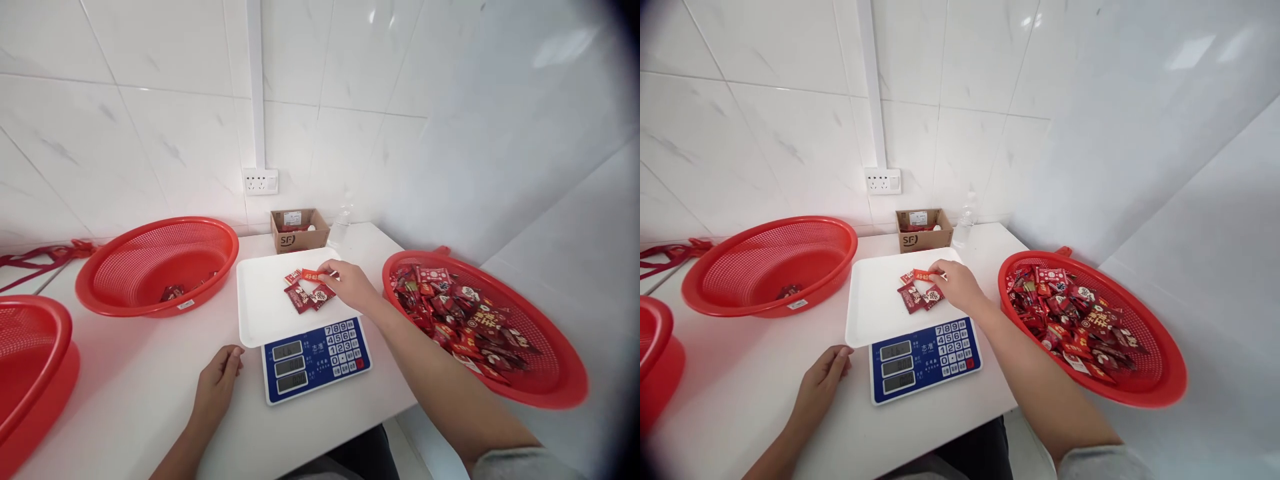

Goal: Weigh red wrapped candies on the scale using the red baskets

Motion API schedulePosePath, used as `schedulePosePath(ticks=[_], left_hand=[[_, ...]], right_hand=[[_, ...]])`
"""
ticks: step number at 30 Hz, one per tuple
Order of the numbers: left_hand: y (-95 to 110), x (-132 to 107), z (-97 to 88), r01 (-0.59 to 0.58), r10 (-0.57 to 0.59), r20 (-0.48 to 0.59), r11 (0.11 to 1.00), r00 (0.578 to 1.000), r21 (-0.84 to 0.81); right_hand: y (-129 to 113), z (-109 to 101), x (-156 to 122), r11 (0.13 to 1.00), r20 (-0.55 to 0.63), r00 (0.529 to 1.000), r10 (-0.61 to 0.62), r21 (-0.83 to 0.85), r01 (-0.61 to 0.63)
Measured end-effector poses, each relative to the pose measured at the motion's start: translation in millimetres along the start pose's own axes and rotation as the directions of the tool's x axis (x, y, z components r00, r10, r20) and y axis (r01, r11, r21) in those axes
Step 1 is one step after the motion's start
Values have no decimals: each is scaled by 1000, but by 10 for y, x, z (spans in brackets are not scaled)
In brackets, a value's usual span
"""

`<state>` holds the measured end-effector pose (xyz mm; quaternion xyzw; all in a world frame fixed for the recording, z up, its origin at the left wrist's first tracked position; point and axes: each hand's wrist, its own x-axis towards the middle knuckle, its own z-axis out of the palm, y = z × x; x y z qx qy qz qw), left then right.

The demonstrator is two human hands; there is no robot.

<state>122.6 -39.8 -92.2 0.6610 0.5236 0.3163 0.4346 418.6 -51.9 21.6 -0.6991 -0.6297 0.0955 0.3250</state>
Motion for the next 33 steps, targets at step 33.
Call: schedulePosePath(ticks=[33], left_hand=[[12, 2, -7, -16, 16, 34, 1000, 999, 3]], right_hand=[[203, 281, 83, 996, 17, 999, -34, -80, 35]])
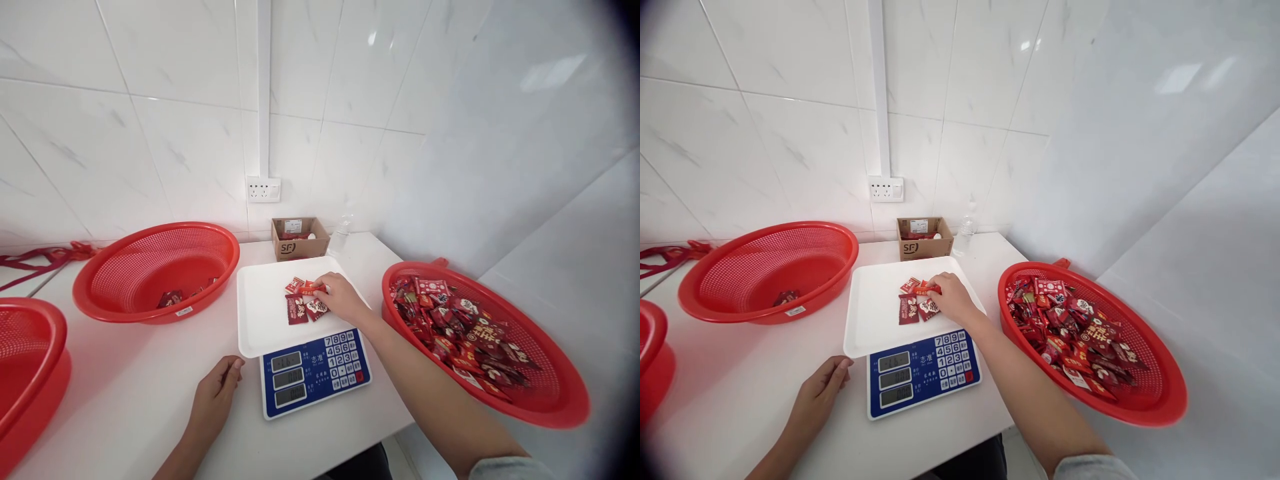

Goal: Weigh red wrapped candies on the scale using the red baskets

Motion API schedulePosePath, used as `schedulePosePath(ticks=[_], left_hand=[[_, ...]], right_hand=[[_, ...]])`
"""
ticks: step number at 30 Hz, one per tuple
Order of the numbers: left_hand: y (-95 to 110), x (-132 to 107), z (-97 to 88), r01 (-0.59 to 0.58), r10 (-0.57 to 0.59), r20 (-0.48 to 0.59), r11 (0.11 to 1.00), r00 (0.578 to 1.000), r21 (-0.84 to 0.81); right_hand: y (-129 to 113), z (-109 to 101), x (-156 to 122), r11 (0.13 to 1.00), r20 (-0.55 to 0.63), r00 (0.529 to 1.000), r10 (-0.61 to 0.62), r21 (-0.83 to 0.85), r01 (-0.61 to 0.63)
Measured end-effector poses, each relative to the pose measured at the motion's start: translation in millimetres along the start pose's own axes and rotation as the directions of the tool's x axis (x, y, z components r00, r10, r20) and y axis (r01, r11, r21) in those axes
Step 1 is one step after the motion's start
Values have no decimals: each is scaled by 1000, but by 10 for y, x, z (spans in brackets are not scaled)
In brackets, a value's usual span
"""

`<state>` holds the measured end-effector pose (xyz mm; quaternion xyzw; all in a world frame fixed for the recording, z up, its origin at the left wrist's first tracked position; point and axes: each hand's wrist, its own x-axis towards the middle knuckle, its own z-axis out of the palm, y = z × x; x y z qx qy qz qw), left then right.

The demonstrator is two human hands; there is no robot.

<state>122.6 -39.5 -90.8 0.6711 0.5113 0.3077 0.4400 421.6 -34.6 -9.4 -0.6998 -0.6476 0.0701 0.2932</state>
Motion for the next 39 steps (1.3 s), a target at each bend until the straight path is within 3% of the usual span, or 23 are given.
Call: schedulePosePath(ticks=[12, 19, 27, 31, 34, 36, 39], left_hand=[[-29, 5, 10, -7, 7, 5, 1000, 1000, 5], [-42, 11, 19, -8, 8, 12, 1000, 1000, 28], [-3, 9, 13, 8, -8, -2, 1000, 1000, 24], [-17, 12, 16, 16, -17, 4, 999, 1000, 33], [-51, 23, 21, 35, -37, 27, 998, 999, 53], [-71, 30, 24, 48, -51, 44, 996, 998, 70], [-81, 39, 28, 59, -63, 34, 994, 997, 89]], right_hand=[[-55, -87, -29, 1000, -10, 1000, -13, 1, 13], [25, -244, -109, 1000, -102, 995, 19, 0, -19], [340, -807, -726, 982, -217, 960, 174, -32, -186], [644, -1111, -1137, 871, -197, 865, 462, -82, -484], [808, -1225, -1368, 788, -158, 792, 589, -102, -607], [809, -1234, -1456, 777, -189, 779, 598, -105, -621], [621, -1130, -1460, 841, -292, 813, 503, -52, -539]])
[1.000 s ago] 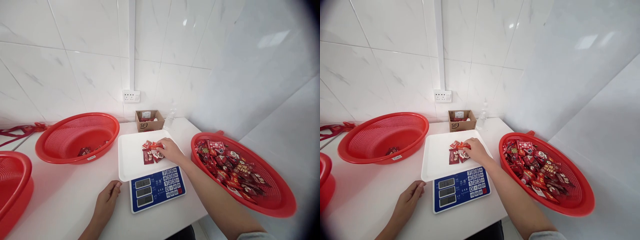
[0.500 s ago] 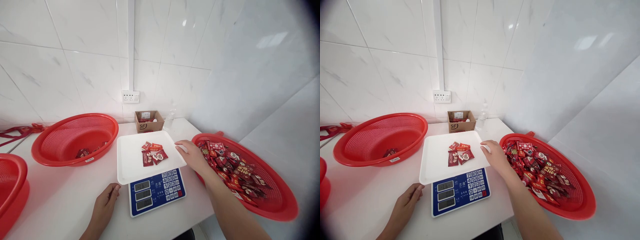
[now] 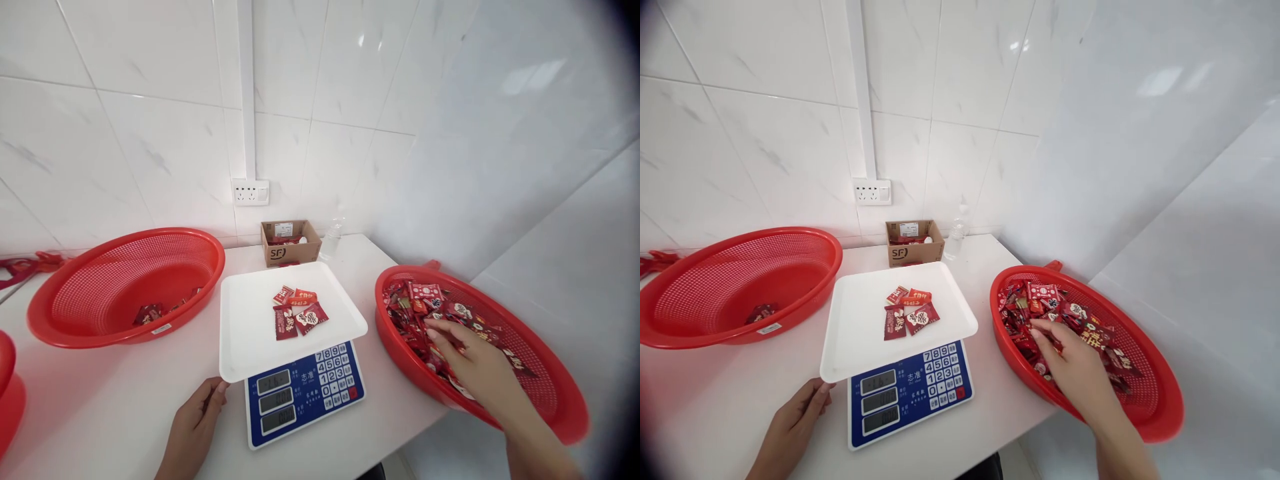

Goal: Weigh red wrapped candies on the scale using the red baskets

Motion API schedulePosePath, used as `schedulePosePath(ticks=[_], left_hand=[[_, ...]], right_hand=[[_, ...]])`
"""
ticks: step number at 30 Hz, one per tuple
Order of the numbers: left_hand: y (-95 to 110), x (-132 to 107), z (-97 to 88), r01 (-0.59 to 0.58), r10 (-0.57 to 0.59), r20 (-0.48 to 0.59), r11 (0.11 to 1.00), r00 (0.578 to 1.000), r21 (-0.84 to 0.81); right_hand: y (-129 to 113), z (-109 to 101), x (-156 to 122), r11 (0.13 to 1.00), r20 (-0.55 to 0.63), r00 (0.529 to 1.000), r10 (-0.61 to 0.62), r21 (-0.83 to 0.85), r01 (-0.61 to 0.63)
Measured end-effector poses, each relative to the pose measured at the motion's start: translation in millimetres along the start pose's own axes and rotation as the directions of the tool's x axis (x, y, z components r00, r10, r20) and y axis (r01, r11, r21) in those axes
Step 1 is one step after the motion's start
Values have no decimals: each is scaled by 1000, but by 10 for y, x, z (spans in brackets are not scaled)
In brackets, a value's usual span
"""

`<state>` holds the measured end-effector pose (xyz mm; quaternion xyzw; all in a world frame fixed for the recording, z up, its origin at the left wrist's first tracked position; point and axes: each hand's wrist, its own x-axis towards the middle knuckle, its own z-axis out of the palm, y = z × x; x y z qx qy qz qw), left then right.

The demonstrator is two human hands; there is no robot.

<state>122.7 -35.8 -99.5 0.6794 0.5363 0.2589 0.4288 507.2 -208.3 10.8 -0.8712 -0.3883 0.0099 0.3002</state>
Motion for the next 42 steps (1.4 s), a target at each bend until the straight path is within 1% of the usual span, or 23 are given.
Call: schedulePosePath(ticks=[1, 3, 5, 7, 10, 13, 17, 20, 29, 42], left_hand=[[2, 2, 0, 4, -4, -7, 1000, 1000, 4], [10, 6, -3, 10, -10, -13, 1000, 1000, 12], [16, 9, -8, 13, -13, -6, 1000, 1000, 16], [14, 10, -12, 8, -8, 1, 1000, 1000, 16], [-10, 10, -12, 15, -15, 18, 1000, 1000, 17], [-40, 10, -6, 28, -28, 36, 1000, 999, 9], [-56, 14, -3, 33, -33, 41, 999, 999, -1], [-46, 20, -5, 38, -38, 37, 999, 999, 6], [-6, 25, -2, 36, -37, 34, 999, 999, 27], [-20, 29, 2, 41, -41, 30, 999, 999, 15]], right_hand=[[-105, 49, -42, 997, -12, 998, -58, 45, 59], [-354, 183, -107, 970, 16, 976, -216, 120, 213], [-606, 339, -137, 925, 102, 928, -360, 171, 340], [-814, 483, -131, 894, 160, 886, -435, 193, 404], [-1004, 647, -77, 872, 229, 843, -486, 190, 451], [-1078, 760, -15, 866, 284, 818, -500, 177, 468], [-1116, 833, 25, 890, 341, 823, -455, 143, 433], [-1150, 832, 24, 892, 365, 814, -452, 156, 425], [-1206, 842, 46, 874, 407, 775, -484, 179, 452], [-1261, 819, 49, 871, 445, 750, -490, 207, 446]])
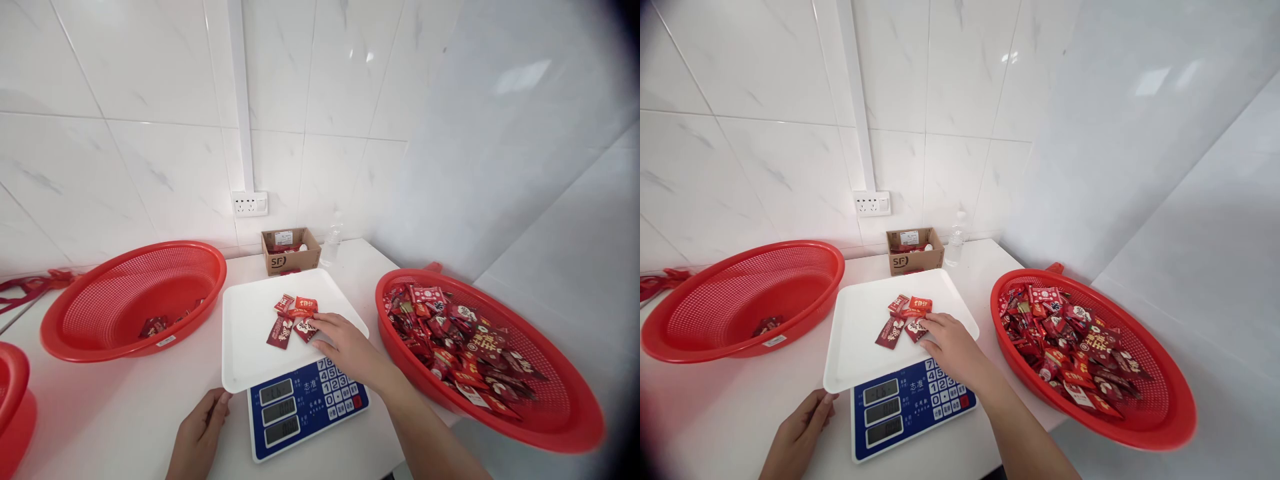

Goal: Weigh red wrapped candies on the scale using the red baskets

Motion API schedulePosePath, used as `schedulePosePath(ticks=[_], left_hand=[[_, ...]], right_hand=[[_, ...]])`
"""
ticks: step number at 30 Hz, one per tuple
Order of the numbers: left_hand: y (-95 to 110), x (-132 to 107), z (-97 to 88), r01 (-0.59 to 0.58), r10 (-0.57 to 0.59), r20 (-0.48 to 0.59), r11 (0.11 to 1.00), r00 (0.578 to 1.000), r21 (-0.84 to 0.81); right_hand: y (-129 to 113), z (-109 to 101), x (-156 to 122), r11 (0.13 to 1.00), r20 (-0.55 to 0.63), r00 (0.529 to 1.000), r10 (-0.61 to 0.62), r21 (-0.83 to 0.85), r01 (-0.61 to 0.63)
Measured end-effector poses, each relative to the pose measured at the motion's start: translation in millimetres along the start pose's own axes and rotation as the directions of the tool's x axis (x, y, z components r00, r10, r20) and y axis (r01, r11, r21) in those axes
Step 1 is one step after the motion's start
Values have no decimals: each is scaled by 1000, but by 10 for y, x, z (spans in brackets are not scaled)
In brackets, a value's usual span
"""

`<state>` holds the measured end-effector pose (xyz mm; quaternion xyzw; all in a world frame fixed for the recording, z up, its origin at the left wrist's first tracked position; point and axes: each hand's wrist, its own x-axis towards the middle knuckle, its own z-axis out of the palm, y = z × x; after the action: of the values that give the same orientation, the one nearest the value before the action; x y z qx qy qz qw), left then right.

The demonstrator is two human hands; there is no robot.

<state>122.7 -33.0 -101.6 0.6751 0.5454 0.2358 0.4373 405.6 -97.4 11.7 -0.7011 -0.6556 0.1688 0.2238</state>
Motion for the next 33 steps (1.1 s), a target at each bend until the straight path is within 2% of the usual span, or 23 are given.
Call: schedulePosePath(ticks=[5, 9, 13, 20, 26, 33], left_hand=[[27, -13, -8, -11, 11, -10, 1000, 1000, 1], [27, -23, -10, -15, 14, -27, 1000, 1000, -24], [23, -11, -9, -34, 32, -41, 999, 999, -40], [30, -28, -15, -50, 49, -28, 999, 998, -19], [55, -33, -9, -64, 63, -31, 998, 998, -19], [65, -34, -9, -39, 39, -17, 999, 999, -30]], right_hand=[[32, 18, -1, 1000, -15, 1000, -22, 18, 23], [59, 44, 31, 999, -88, 996, -6, 37, 9], [68, 55, 168, 999, -156, 988, -8, -40, 2], [140, 65, 415, 992, -103, 994, -29, -128, 15], [194, 65, 472, 985, -84, 995, -46, -169, 31], [151, 12, 505, 984, -106, 993, -60, -176, 41]])
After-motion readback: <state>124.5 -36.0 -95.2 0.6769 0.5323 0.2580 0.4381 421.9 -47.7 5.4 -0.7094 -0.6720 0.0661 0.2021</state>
